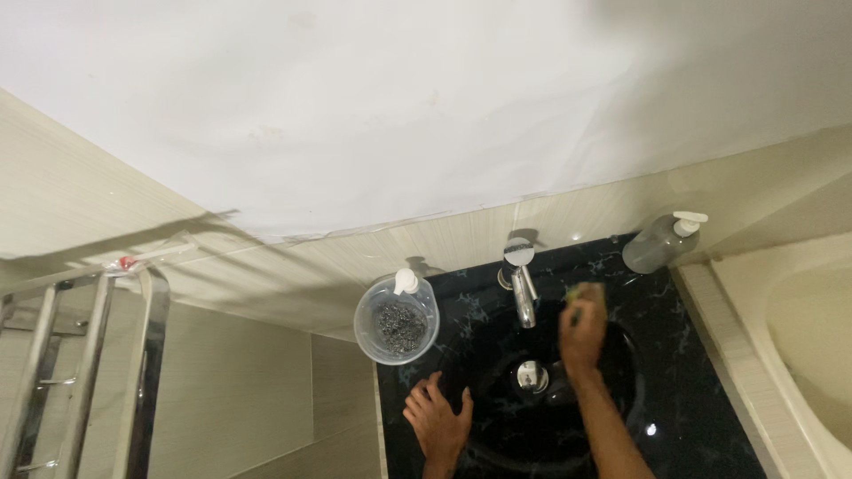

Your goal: The person scrubs the inside of a black bathroom sink with a sponge, rinses the sponge under running water, and then wipes the surrounding countertop. The sink and countertop are left visibly wet after the cleaning.

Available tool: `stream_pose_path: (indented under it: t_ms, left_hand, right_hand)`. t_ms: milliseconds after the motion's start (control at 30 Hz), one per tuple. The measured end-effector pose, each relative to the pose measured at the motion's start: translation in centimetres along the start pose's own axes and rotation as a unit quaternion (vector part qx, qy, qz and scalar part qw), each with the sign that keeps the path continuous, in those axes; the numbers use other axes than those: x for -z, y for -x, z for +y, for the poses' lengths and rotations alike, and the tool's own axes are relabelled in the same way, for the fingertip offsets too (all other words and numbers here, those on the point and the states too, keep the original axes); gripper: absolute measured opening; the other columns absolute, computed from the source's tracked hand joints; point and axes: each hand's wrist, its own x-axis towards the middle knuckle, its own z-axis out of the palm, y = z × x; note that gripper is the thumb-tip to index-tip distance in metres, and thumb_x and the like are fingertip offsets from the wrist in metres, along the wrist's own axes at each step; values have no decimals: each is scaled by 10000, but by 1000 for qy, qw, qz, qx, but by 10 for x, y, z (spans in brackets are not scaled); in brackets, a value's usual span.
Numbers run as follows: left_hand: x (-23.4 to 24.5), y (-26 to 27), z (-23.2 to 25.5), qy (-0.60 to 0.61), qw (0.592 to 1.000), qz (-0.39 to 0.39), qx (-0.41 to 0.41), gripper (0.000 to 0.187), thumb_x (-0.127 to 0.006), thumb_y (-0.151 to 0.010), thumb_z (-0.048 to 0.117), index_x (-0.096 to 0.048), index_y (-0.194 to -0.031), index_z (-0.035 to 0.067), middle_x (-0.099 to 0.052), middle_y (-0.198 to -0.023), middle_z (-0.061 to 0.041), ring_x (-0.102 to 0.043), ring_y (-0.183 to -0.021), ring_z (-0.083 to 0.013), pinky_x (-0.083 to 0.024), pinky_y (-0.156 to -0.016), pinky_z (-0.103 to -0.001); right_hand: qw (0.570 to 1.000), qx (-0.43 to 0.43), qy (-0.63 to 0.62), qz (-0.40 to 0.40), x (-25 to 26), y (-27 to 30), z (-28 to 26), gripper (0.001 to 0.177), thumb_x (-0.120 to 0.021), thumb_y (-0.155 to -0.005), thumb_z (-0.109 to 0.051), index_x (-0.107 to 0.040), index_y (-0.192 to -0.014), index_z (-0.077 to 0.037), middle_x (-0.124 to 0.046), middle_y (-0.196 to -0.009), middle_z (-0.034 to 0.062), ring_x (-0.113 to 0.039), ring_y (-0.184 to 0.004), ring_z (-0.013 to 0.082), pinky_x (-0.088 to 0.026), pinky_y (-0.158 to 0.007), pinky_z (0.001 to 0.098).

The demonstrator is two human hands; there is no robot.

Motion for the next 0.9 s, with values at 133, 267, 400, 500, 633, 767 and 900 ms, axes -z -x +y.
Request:
stream_pose_path:
  t_ms: [133,267,400,500,633,767,900]
  left_hand:
    - [0,3,0,4,999,33,-15,720,-719,-833,540,-492,-1354,98,-513,-1235,-149,-486,-1106,-301,-390,-898,-465]
    - [0,2,-1,3,1000,15,-24,722,-717,-832,529,-485,-1364,99,-509,-1239,-151,-480,-1114,-297,-383,-896,-461]
    - [5,3,-3,11,999,-30,-17,732,-700,-846,541,-483,-1407,123,-508,-1233,-131,-476,-1118,-274,-372,-913,-450]
    - [10,5,-1,12,1000,-7,-24,737,-692,-845,554,-493,-1403,116,-518,-1208,-121,-477,-1102,-274,-371,-908,-447]
    - [19,1,5,13,999,-39,-8,676,-672,-863,562,-503,-1369,147,-521,-1196,-82,-472,-1106,-260,-367,-927,-442]
    - [18,4,4,2,998,-57,-7,670,-672,-878,556,-501,-1370,135,-518,-1188,-94,-470,-1098,-268,-364,-926,-457]
    - [12,9,3,33,999,15,-35,620,-690,-867,508,-529,-1325,123,-547,-1168,-97,-495,-1079,-277,-378,-911,-465]
  right_hand:
    - [888,350,206,-213,-75,61,-37,439,-588,-994,10,-491,-1381,194,-485,-1546,310,-417,-1476,428,-403,-1217,482]
    - [919,264,4,-294,-68,69,-28,550,-545,-911,50,-535,-1449,-69,-502,-1571,97,-438,-1486,267,-406,-1212,426]
    - [871,345,127,-325,4,40,44,551,-540,-894,-29,-522,-1441,-93,-480,-1545,75,-423,-1456,234,-342,-1211,430]
    - [847,298,255,-358,56,38,67,587,-542,-851,-11,-505,-1437,-28,-438,-1570,114,-384,-1473,245,-293,-1223,408]
    - [910,176,274,-258,73,41,53,592,-546,-880,18,-506,-1468,-41,-436,-1577,116,-389,-1483,277,-294,-1241,410]
    - [980,82,95,-152,4,28,11,464,-507,-1016,9,-521,-1472,-77,-506,-1551,145,-449,-1488,342,-326,-1274,436]
    - [959,27,-59,-274,-43,54,-45,488,-485,-1019,-8,-495,-1504,-60,-471,-1539,166,-495,-1396,308,-406,-1186,397]
